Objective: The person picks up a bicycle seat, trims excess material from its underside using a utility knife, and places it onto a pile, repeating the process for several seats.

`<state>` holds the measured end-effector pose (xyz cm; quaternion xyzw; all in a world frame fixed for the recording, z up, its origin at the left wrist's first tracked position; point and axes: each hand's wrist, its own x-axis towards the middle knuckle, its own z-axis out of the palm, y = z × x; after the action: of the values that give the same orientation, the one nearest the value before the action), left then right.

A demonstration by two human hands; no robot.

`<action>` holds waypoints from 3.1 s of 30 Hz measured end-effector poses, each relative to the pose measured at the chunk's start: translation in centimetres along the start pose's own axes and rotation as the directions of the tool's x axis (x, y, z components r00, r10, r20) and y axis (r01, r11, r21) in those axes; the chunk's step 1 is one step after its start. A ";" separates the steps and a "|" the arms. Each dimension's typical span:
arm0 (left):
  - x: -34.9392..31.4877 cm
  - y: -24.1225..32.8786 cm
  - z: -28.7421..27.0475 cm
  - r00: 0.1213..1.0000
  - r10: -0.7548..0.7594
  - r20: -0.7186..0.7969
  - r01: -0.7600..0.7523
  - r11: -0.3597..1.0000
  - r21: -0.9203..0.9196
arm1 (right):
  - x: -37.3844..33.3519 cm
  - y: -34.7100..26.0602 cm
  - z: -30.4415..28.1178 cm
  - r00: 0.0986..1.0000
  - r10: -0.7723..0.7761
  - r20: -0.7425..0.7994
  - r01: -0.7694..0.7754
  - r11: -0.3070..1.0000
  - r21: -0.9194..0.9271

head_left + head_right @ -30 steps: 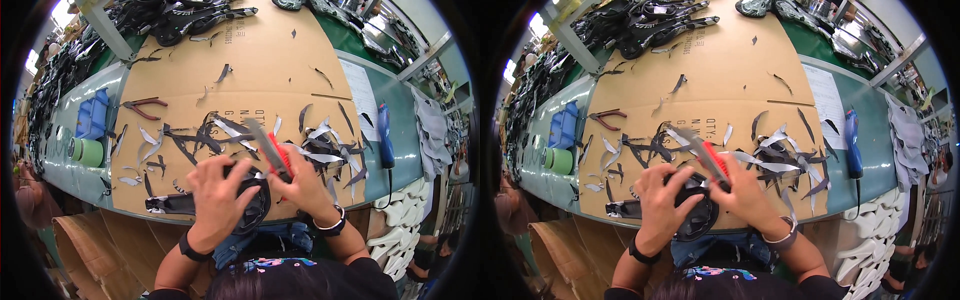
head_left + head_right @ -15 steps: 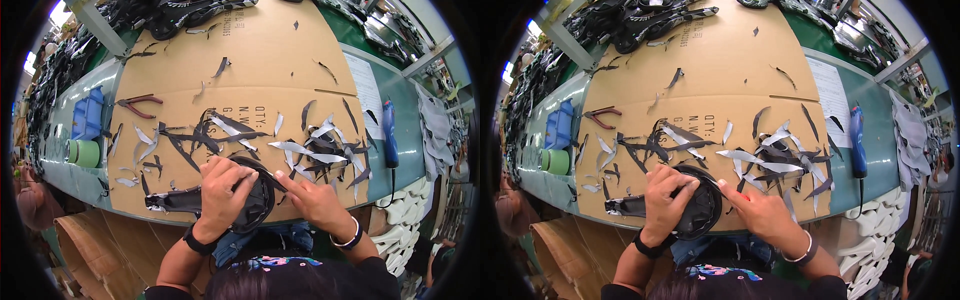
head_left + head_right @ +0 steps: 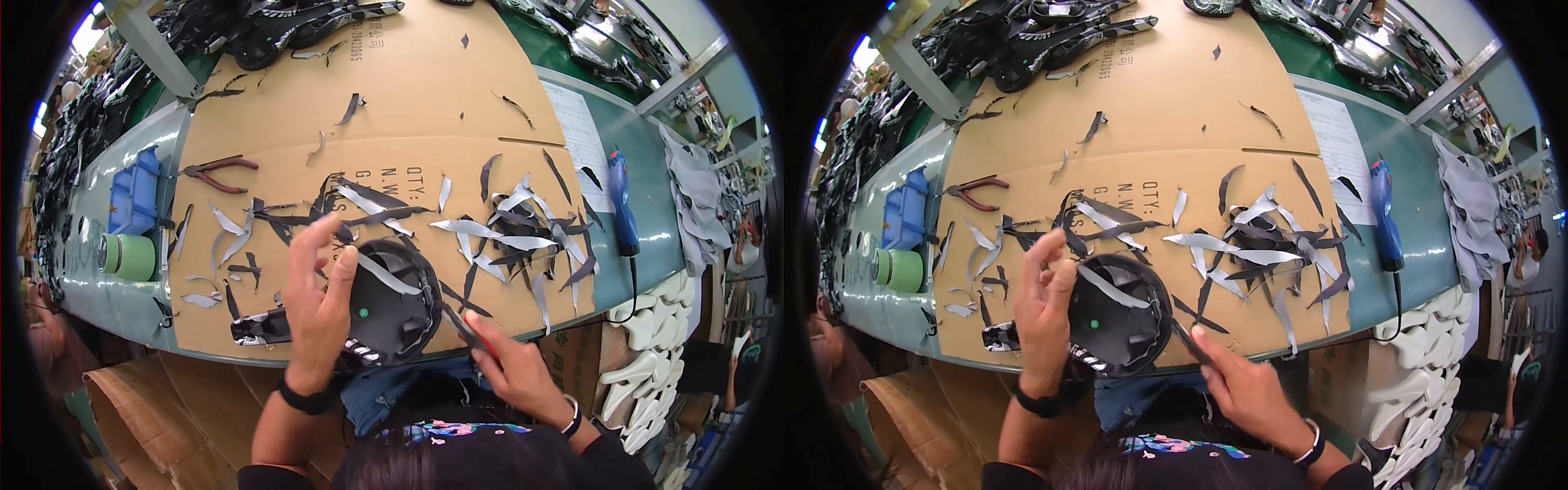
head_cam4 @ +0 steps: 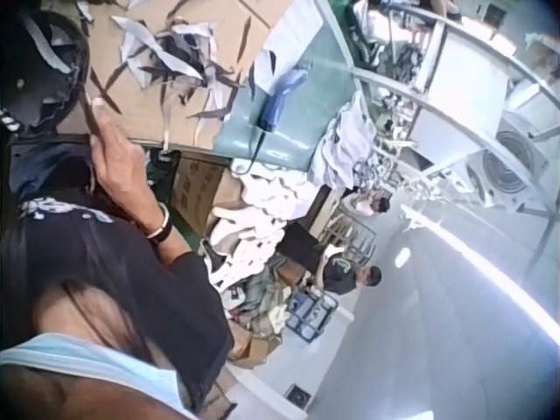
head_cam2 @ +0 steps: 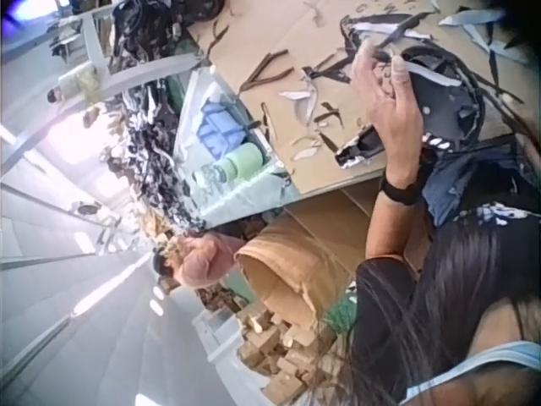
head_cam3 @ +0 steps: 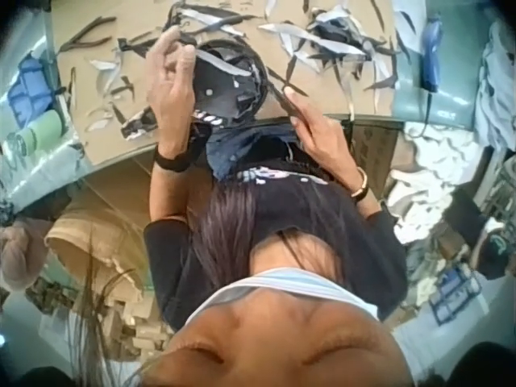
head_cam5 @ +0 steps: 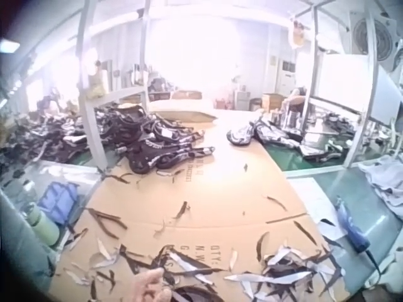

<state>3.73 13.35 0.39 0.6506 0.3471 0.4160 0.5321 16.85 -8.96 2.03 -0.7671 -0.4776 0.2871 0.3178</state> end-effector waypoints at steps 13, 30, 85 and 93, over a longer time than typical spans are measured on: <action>-2.4 1.0 -4.1 0.761 -0.598 0.251 0.616 0.788 0.007 | 3.9 0.2 1.4 0.983 -0.112 0.143 0.108 0.994 0.033; -14.7 2.0 1.4 0.972 0.035 -0.230 0.074 0.890 0.449 | -6.4 -0.3 2.7 0.933 0.273 0.234 -0.345 0.864 0.368; 24.8 -5.3 8.0 0.895 -0.288 0.340 0.200 0.942 0.269 | 42.3 31.9 -37.3 0.535 0.548 -0.642 0.299 0.588 0.751; 17.4 1.4 4.9 0.860 -0.310 0.405 0.264 0.950 0.166 | 29.7 8.0 -25.4 0.828 0.165 -0.537 0.313 0.658 0.685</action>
<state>15.34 26.67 4.33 0.6935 0.3368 0.1608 0.6162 51.40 10.11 7.98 -0.5940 -0.2345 0.2078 0.7410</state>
